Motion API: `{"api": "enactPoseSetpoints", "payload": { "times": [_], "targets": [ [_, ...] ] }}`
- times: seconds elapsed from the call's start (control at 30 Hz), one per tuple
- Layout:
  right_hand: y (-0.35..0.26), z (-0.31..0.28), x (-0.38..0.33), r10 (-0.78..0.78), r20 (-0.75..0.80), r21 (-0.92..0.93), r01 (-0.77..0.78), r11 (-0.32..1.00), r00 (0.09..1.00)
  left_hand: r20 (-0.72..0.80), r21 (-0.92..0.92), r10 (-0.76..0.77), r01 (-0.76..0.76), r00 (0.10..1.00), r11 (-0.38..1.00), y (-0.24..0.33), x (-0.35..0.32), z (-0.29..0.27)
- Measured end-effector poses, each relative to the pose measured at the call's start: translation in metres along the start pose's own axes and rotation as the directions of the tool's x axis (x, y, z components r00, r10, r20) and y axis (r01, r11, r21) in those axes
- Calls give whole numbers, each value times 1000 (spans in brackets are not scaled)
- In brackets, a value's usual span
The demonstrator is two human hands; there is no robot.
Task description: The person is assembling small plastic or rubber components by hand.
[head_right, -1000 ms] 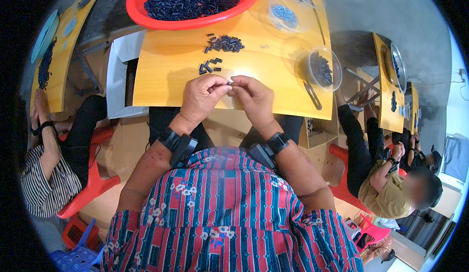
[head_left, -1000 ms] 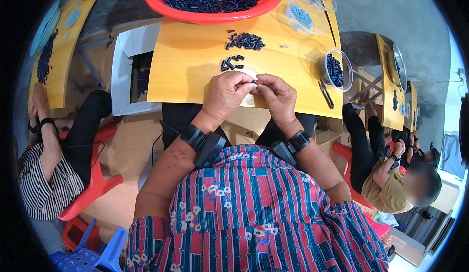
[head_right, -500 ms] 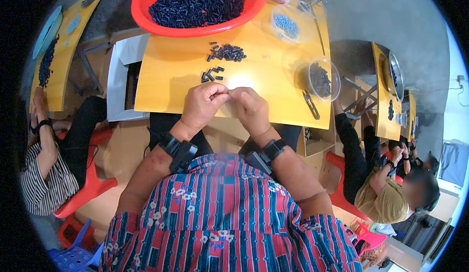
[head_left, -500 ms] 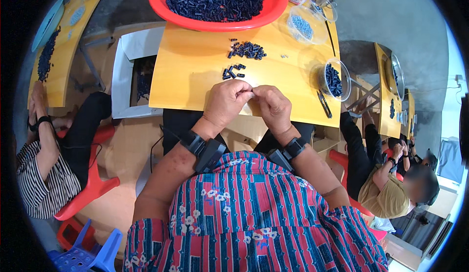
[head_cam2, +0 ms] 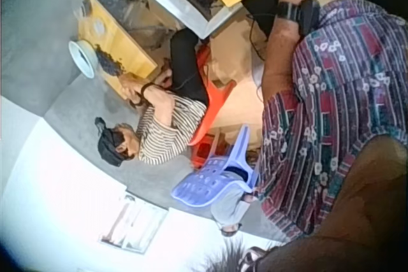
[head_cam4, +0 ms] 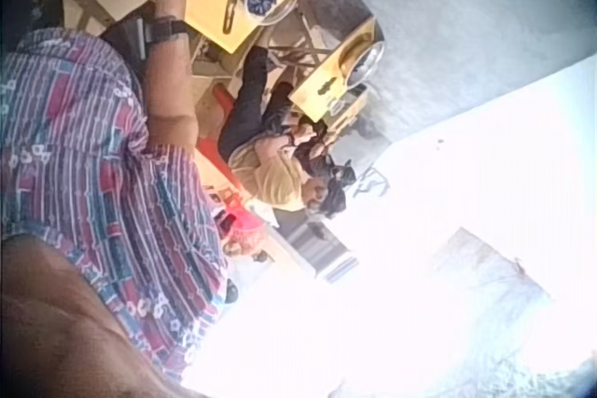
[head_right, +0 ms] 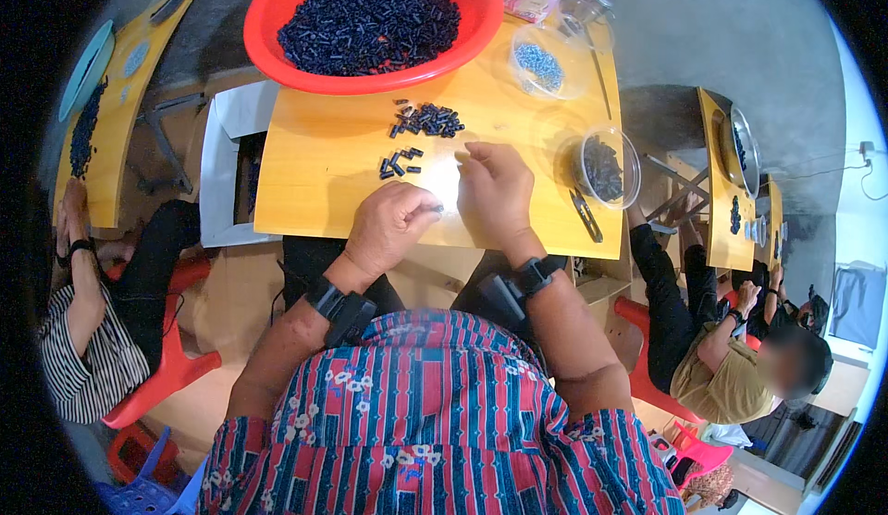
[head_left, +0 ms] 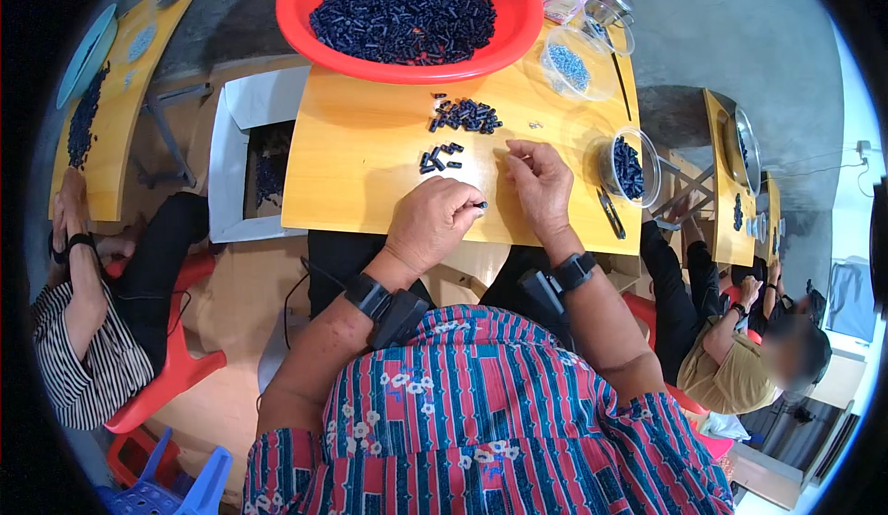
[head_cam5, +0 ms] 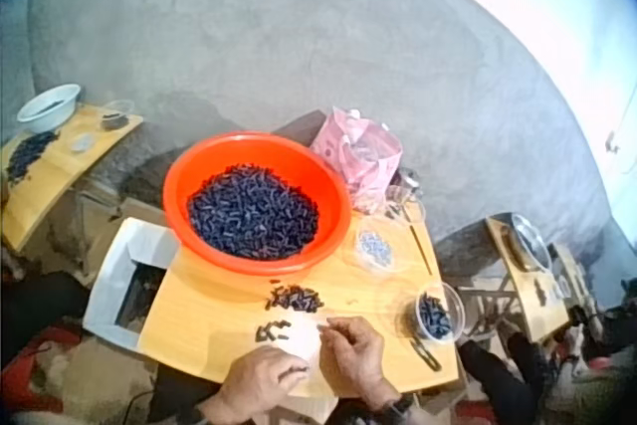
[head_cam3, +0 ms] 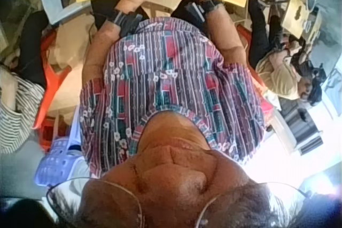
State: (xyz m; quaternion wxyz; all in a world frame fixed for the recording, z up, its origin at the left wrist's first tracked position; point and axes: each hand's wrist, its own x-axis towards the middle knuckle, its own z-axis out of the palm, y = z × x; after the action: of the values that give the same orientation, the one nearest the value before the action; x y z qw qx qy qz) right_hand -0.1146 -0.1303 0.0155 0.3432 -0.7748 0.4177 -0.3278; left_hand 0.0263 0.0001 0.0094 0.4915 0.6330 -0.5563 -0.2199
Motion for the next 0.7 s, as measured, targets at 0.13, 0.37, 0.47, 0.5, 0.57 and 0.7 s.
{"api": "enactPoseSetpoints", "payload": {
  "times": [0.13, 0.37, 0.47, 0.5, 0.57, 0.7],
  "targets": [
    [-5, 0, 17, -179, 45, -116, 183, 976, 983, -8, -3, 17, -17, 1000, 1000, 2, 0, -1],
    [-20, 10, 18, -79, 45, -12, 80, 997, 996, -10, -5, 51, -51, 999, 999, 4, -1, -2],
    [-13, 11, 19, -161, 40, -110, 164, 980, 986, -8, -1, 57, -57, 998, 998, 5, -1, -2],
    [-10, 12, 19, -162, 16, -94, 163, 982, 987, -13, 0, 61, -61, 998, 998, 5, -1, -2],
    [-8, 12, 19, -163, -7, -79, 162, 984, 987, -8, 1, 56, -56, 998, 998, 5, -1, -2],
    [-18, 10, 16, -194, 14, -114, 195, 974, 981, -5, 2, 51, -51, 999, 999, 7, -2, -2]
  ]
}}
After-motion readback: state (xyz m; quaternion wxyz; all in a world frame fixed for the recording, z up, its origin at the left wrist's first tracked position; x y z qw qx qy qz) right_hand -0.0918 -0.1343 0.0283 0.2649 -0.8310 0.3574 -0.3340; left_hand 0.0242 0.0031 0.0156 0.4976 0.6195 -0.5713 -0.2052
